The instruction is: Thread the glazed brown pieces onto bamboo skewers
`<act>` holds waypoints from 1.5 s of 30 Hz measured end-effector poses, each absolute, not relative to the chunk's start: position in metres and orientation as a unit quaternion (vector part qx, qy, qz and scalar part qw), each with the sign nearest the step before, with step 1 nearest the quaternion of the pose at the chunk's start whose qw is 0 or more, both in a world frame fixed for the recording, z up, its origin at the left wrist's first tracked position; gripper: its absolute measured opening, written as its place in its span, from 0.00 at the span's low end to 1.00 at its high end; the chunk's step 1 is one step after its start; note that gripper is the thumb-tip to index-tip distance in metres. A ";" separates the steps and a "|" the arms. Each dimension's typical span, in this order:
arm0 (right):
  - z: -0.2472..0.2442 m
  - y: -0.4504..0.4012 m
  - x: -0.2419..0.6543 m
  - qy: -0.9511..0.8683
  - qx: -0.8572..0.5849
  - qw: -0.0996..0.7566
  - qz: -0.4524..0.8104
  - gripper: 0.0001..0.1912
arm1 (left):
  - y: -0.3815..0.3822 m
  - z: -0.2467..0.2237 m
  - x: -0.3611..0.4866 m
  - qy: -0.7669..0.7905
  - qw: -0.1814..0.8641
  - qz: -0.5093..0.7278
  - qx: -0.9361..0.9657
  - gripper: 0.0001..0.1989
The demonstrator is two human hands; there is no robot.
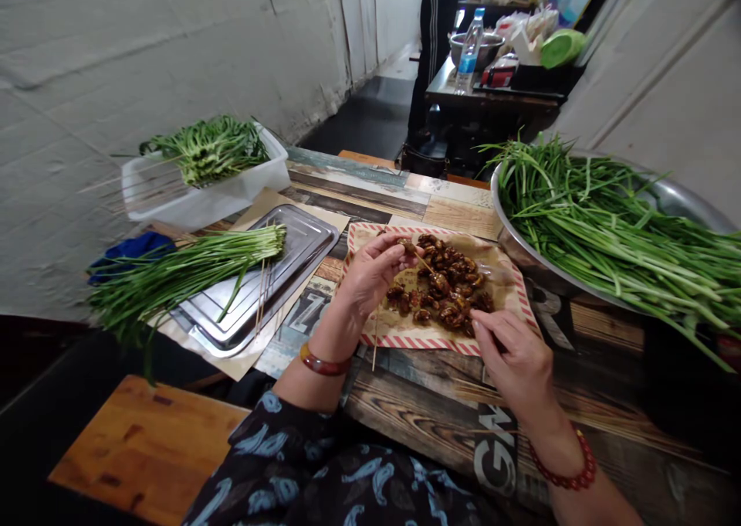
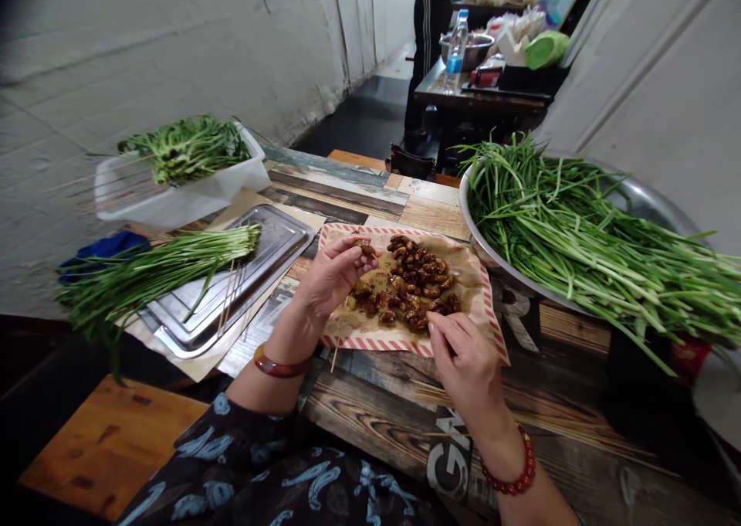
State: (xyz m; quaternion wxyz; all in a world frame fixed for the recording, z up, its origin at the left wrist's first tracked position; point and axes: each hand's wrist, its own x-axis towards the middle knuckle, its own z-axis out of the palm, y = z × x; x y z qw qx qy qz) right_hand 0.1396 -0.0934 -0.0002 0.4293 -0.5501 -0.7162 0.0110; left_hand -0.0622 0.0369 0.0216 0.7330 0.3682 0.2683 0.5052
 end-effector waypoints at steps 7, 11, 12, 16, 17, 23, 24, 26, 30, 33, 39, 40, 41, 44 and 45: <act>-0.001 -0.094 0.142 -0.726 -0.553 0.409 0.010 0.10 | 0.035 0.024 -0.063 0.280 0.726 0.505 0.374 0.11; -0.003 -0.094 0.143 -0.719 -0.560 0.412 0.014 0.09 | 0.034 0.025 -0.062 0.283 0.725 0.495 0.388 0.12; -0.003 -0.094 0.143 -0.717 -0.560 0.414 0.014 0.09 | 0.034 0.026 -0.062 0.280 0.725 0.494 0.389 0.12; -0.004 -0.093 0.141 -0.717 -0.555 0.423 0.017 0.09 | 0.032 0.026 -0.060 0.275 0.729 0.492 0.389 0.12; -0.005 -0.093 0.141 -0.716 -0.554 0.424 0.019 0.09 | 0.032 0.026 -0.060 0.273 0.731 0.491 0.387 0.12; -0.005 -0.092 0.140 -0.705 -0.553 0.442 0.034 0.08 | 0.030 0.026 -0.057 0.262 0.748 0.478 0.378 0.13; -0.005 -0.092 0.140 -0.705 -0.553 0.443 0.037 0.08 | 0.029 0.025 -0.056 0.264 0.748 0.477 0.379 0.13; -0.005 -0.092 0.140 -0.705 -0.553 0.442 0.042 0.08 | 0.029 0.025 -0.056 0.268 0.747 0.474 0.382 0.13; -0.006 -0.092 0.141 -0.705 -0.552 0.442 0.047 0.08 | 0.028 0.026 -0.056 0.267 0.745 0.471 0.390 0.13; -0.006 -0.092 0.140 -0.705 -0.551 0.444 0.048 0.08 | 0.027 0.028 -0.057 0.265 0.745 0.469 0.394 0.14; -0.003 -0.088 0.135 -0.694 -0.551 0.461 0.043 0.09 | 0.030 0.024 -0.057 0.271 0.760 0.469 0.359 0.21; -0.003 -0.088 0.134 -0.695 -0.548 0.464 0.042 0.09 | 0.030 0.023 -0.056 0.275 0.760 0.468 0.357 0.20; -0.003 -0.088 0.133 -0.695 -0.546 0.466 0.042 0.09 | 0.030 0.022 -0.055 0.277 0.760 0.466 0.358 0.20; -0.004 -0.088 0.131 -0.697 -0.549 0.460 0.049 0.09 | 0.029 0.021 -0.053 0.277 0.758 0.470 0.358 0.17; -0.004 -0.089 0.131 -0.698 -0.549 0.457 0.052 0.09 | 0.028 0.021 -0.053 0.277 0.755 0.476 0.357 0.16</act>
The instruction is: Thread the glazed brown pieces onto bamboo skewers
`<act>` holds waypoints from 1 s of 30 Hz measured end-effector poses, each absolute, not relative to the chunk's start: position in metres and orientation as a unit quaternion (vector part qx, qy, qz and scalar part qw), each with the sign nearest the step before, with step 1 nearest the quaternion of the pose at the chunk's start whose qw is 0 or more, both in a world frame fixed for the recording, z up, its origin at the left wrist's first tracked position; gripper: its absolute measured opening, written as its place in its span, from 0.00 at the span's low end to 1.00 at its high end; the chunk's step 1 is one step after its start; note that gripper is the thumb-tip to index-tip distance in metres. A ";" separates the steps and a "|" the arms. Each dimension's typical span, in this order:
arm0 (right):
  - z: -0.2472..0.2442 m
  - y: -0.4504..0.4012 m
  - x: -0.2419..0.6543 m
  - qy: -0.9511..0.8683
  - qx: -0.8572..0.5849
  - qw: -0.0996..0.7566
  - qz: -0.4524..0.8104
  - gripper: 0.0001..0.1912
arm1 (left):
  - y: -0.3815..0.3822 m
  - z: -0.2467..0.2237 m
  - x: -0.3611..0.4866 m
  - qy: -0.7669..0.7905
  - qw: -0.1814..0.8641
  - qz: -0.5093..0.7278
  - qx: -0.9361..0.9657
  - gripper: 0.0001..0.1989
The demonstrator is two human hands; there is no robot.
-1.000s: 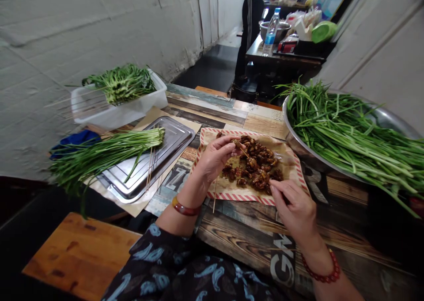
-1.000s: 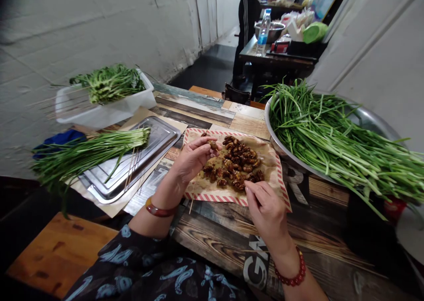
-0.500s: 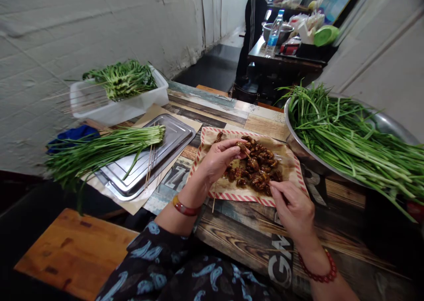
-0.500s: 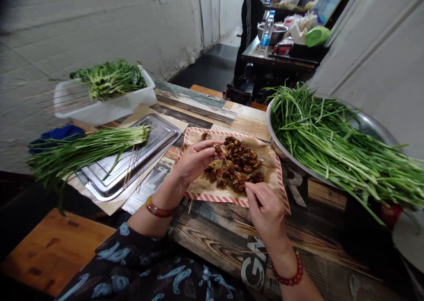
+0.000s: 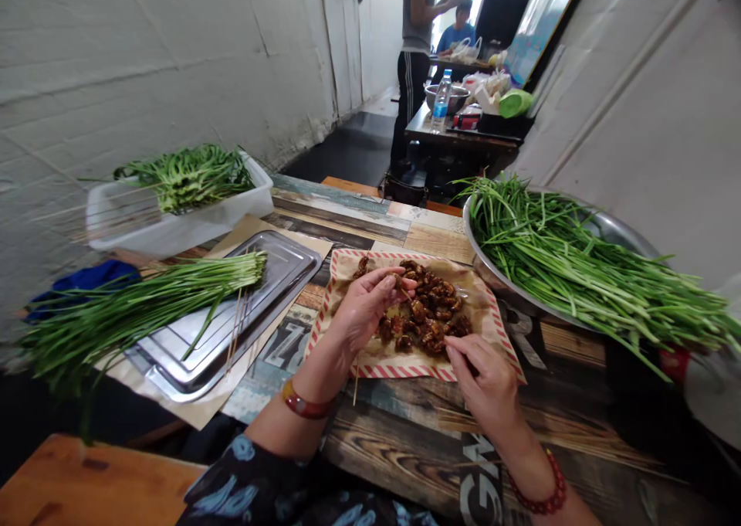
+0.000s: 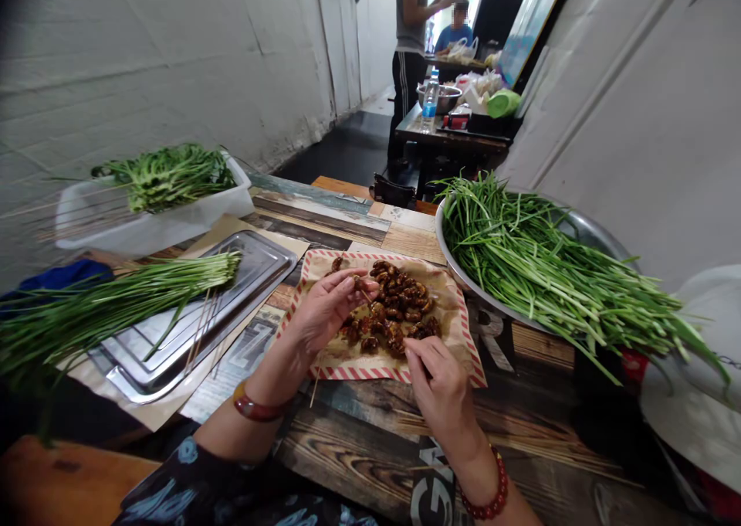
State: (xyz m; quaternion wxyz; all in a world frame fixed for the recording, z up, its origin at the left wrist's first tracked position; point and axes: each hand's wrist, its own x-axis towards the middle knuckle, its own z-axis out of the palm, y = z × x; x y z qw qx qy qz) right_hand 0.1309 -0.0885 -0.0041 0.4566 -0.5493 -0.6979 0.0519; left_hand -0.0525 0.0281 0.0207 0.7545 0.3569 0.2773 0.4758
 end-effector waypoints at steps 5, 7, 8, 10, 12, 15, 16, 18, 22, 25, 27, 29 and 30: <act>-0.005 -0.089 0.131 -0.698 -0.553 0.452 0.051 0.09 | 0.027 0.021 -0.052 0.278 0.749 0.487 0.352 0.17; -0.004 -0.089 0.132 -0.697 -0.557 0.449 0.048 0.09 | 0.026 0.022 -0.052 0.271 0.752 0.486 0.353 0.17; -0.004 -0.089 0.133 -0.696 -0.559 0.449 0.046 0.09 | 0.026 0.022 -0.051 0.269 0.752 0.486 0.354 0.17; -0.004 -0.090 0.133 -0.695 -0.560 0.448 0.046 0.08 | 0.025 0.023 -0.051 0.272 0.750 0.487 0.355 0.16; -0.004 -0.090 0.133 -0.695 -0.560 0.448 0.048 0.08 | 0.025 0.024 -0.050 0.277 0.746 0.490 0.356 0.14; -0.005 -0.090 0.133 -0.695 -0.556 0.453 0.046 0.08 | 0.025 0.024 -0.049 0.282 0.741 0.493 0.359 0.12; -0.006 -0.090 0.133 -0.696 -0.554 0.455 0.043 0.08 | 0.025 0.024 -0.049 0.284 0.740 0.493 0.360 0.12; -0.006 -0.090 0.132 -0.700 -0.550 0.454 0.035 0.08 | 0.025 0.025 -0.049 0.286 0.740 0.492 0.360 0.11; -0.006 -0.091 0.132 -0.704 -0.552 0.446 0.032 0.08 | 0.024 0.026 -0.048 0.285 0.741 0.486 0.366 0.12; -0.004 -0.091 0.132 -0.705 -0.547 0.450 0.028 0.08 | 0.025 0.024 -0.049 0.285 0.740 0.480 0.376 0.12; -0.003 -0.090 0.132 -0.708 -0.543 0.450 0.025 0.08 | 0.025 0.023 -0.049 0.283 0.738 0.476 0.385 0.11; -0.002 -0.090 0.132 -0.710 -0.543 0.448 0.023 0.08 | 0.026 0.021 -0.051 0.283 0.738 0.467 0.397 0.11; -0.002 -0.089 0.132 -0.711 -0.543 0.447 0.022 0.08 | 0.026 0.021 -0.051 0.286 0.737 0.462 0.402 0.11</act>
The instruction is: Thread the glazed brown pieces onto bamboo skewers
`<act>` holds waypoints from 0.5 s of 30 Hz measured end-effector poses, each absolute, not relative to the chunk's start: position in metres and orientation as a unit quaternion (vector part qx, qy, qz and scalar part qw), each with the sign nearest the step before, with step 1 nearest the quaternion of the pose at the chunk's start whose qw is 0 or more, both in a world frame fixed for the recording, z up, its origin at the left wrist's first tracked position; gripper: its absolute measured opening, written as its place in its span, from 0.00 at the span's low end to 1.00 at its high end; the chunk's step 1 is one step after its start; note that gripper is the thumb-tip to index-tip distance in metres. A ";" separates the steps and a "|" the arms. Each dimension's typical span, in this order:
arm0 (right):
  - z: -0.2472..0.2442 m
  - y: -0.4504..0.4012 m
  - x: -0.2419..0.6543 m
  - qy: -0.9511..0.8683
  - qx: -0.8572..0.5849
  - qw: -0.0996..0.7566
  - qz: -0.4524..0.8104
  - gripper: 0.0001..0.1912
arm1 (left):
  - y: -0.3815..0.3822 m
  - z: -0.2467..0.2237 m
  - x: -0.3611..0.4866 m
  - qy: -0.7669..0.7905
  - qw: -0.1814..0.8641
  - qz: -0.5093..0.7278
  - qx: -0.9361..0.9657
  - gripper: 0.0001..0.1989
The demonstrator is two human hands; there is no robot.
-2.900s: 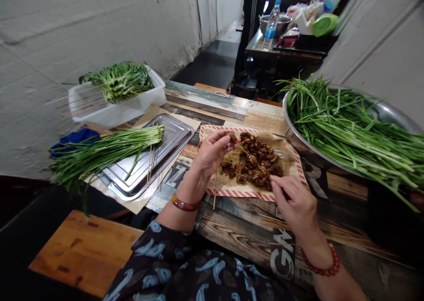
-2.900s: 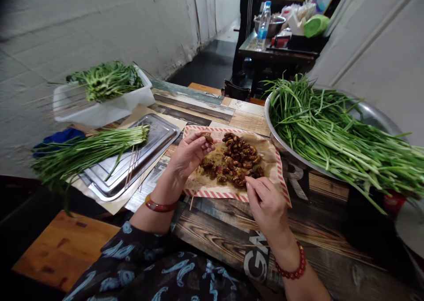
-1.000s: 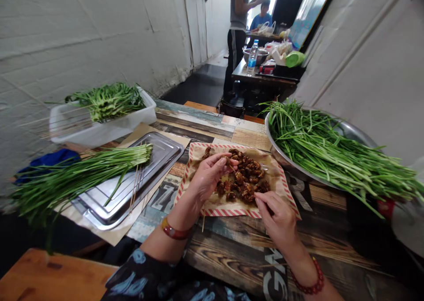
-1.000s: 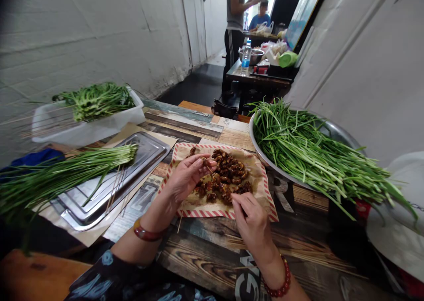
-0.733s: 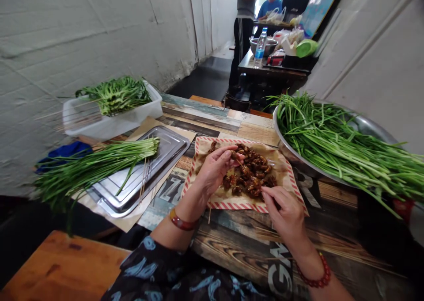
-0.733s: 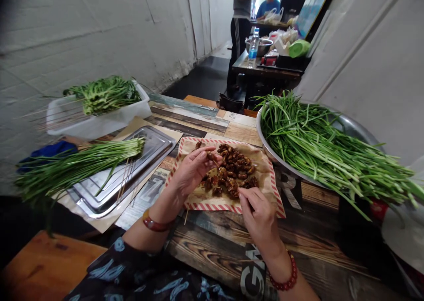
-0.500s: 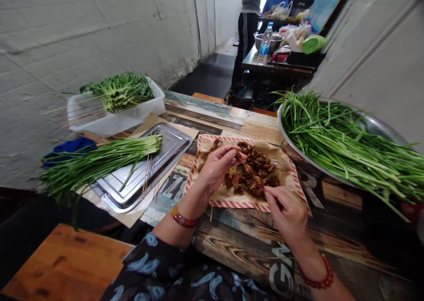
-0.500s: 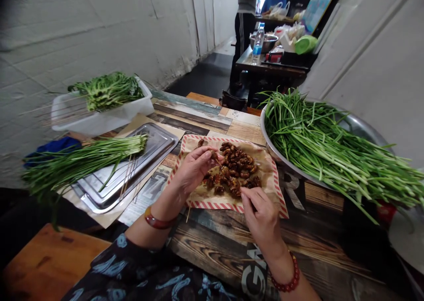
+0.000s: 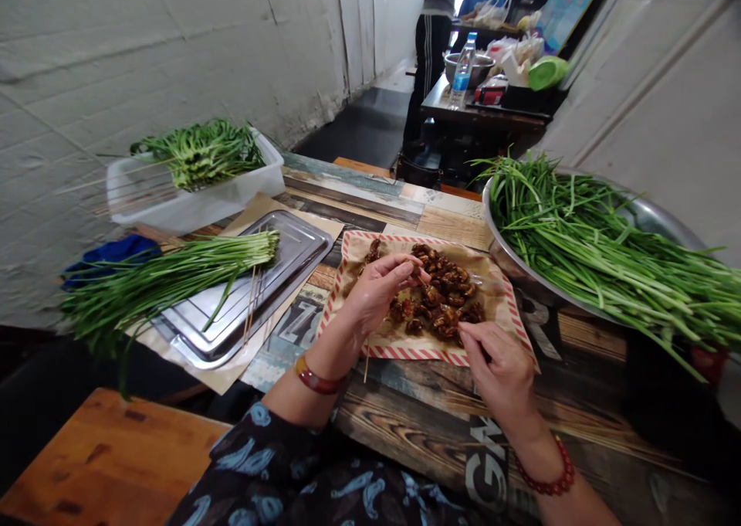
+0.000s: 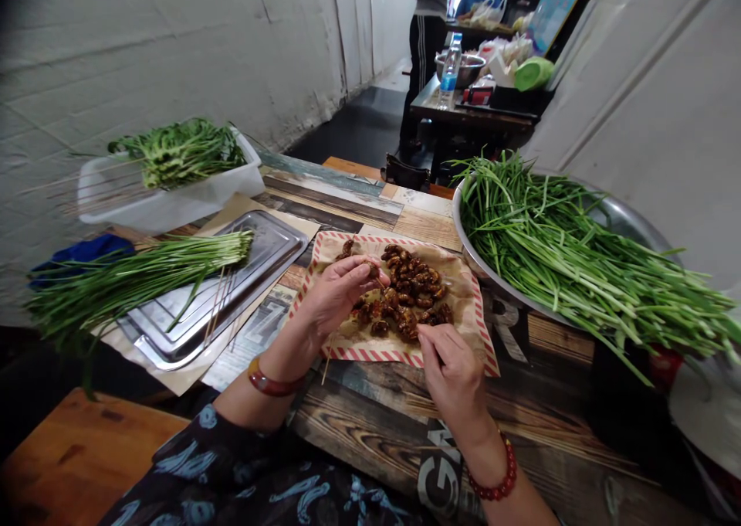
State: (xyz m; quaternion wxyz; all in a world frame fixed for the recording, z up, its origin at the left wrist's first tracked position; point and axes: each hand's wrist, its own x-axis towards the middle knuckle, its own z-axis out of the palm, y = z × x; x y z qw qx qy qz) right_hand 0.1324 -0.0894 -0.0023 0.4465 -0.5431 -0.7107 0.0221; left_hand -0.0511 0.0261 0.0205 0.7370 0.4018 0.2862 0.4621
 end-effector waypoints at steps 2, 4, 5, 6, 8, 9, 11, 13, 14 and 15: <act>-0.003 -0.089 0.133 -0.711 -0.541 0.448 0.020 0.08 | 0.027 0.020 -0.052 0.294 0.735 0.453 0.410 0.12; -0.004 -0.089 0.133 -0.711 -0.539 0.450 0.023 0.08 | 0.026 0.019 -0.051 0.299 0.732 0.449 0.415 0.12; -0.004 -0.088 0.132 -0.711 -0.540 0.450 0.026 0.08 | 0.026 0.019 -0.051 0.300 0.730 0.448 0.419 0.12; -0.004 -0.088 0.132 -0.710 -0.541 0.450 0.031 0.08 | 0.025 0.018 -0.050 0.300 0.728 0.446 0.425 0.11; -0.005 -0.088 0.131 -0.708 -0.544 0.448 0.039 0.08 | 0.023 0.018 -0.048 0.300 0.725 0.439 0.437 0.11; -0.005 -0.088 0.130 -0.706 -0.545 0.449 0.041 0.08 | 0.023 0.017 -0.047 0.299 0.725 0.435 0.441 0.11; -0.006 -0.088 0.128 -0.701 -0.549 0.453 0.045 0.08 | 0.022 0.017 -0.047 0.291 0.733 0.428 0.440 0.13; -0.007 -0.087 0.128 -0.693 -0.554 0.459 0.047 0.07 | 0.023 0.017 -0.047 0.278 0.753 0.426 0.418 0.19; -0.008 -0.086 0.128 -0.689 -0.556 0.462 0.050 0.07 | 0.024 0.017 -0.047 0.273 0.763 0.427 0.401 0.23; -0.009 -0.086 0.128 -0.685 -0.559 0.464 0.054 0.07 | 0.025 0.017 -0.047 0.270 0.772 0.430 0.382 0.25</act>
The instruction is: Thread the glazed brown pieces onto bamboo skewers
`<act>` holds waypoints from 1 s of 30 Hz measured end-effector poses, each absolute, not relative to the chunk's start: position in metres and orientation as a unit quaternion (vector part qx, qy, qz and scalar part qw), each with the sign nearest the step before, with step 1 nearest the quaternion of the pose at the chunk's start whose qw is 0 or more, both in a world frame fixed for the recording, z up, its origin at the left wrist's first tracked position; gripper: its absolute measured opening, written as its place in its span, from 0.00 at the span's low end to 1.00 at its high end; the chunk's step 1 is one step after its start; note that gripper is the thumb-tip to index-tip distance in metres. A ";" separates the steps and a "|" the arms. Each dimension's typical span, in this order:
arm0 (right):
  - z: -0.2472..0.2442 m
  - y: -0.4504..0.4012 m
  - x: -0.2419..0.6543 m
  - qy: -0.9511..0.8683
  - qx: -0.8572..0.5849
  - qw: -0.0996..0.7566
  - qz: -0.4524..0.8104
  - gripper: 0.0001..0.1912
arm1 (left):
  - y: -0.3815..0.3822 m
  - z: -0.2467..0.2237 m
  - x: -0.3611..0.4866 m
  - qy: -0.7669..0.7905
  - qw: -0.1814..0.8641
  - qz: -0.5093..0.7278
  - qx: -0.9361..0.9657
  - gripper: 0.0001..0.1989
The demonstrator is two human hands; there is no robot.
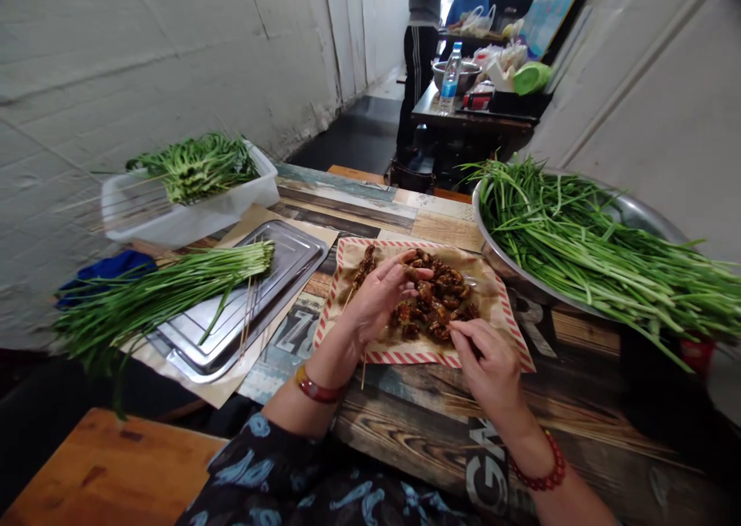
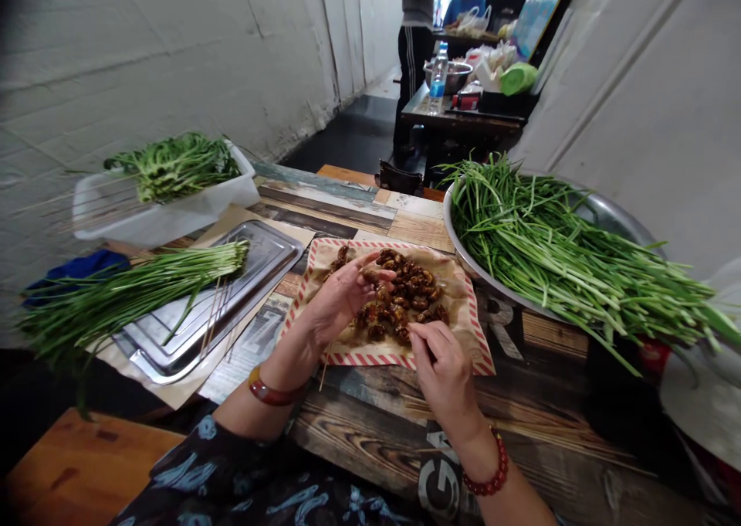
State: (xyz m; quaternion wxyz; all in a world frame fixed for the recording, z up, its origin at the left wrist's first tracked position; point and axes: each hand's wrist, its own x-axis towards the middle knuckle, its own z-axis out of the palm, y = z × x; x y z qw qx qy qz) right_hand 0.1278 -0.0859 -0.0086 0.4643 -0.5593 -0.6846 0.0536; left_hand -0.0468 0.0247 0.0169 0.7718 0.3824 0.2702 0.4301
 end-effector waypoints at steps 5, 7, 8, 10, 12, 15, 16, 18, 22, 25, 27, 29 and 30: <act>-0.008 -0.085 0.130 -0.656 -0.574 0.484 0.081 0.07 | 0.024 0.017 -0.045 0.286 0.783 0.434 0.343 0.26; -0.008 -0.085 0.130 -0.654 -0.571 0.488 0.091 0.07 | 0.022 0.018 -0.044 0.280 0.786 0.422 0.353 0.24; -0.008 -0.085 0.129 -0.656 -0.568 0.488 0.096 0.07 | 0.021 0.019 -0.044 0.274 0.788 0.418 0.359 0.24; -0.009 -0.085 0.128 -0.658 -0.562 0.489 0.107 0.07 | 0.020 0.020 -0.044 0.259 0.789 0.417 0.368 0.22; -0.010 -0.086 0.127 -0.663 -0.554 0.488 0.125 0.08 | 0.022 0.020 -0.045 0.251 0.784 0.429 0.372 0.19; -0.013 -0.088 0.127 -0.668 -0.544 0.481 0.162 0.09 | 0.026 0.021 -0.048 0.251 0.773 0.456 0.362 0.17; -0.013 -0.089 0.127 -0.667 -0.546 0.476 0.175 0.09 | 0.028 0.021 -0.049 0.253 0.770 0.466 0.353 0.16; -0.013 -0.090 0.128 -0.657 -0.554 0.469 0.203 0.08 | 0.030 0.020 -0.051 0.259 0.767 0.481 0.336 0.15; -0.013 -0.090 0.129 -0.634 -0.567 0.467 0.242 0.07 | 0.030 0.020 -0.050 0.264 0.766 0.487 0.326 0.16; -0.012 -0.089 0.130 -0.626 -0.575 0.472 0.234 0.06 | 0.028 0.022 -0.048 0.262 0.763 0.491 0.328 0.15; -0.011 -0.089 0.130 -0.626 -0.580 0.472 0.223 0.06 | 0.027 0.023 -0.046 0.270 0.760 0.495 0.323 0.14; -0.010 -0.090 0.130 -0.630 -0.582 0.470 0.207 0.06 | 0.026 0.024 -0.045 0.279 0.757 0.500 0.313 0.13; -0.010 -0.090 0.130 -0.634 -0.582 0.468 0.200 0.06 | 0.025 0.024 -0.044 0.282 0.756 0.503 0.310 0.13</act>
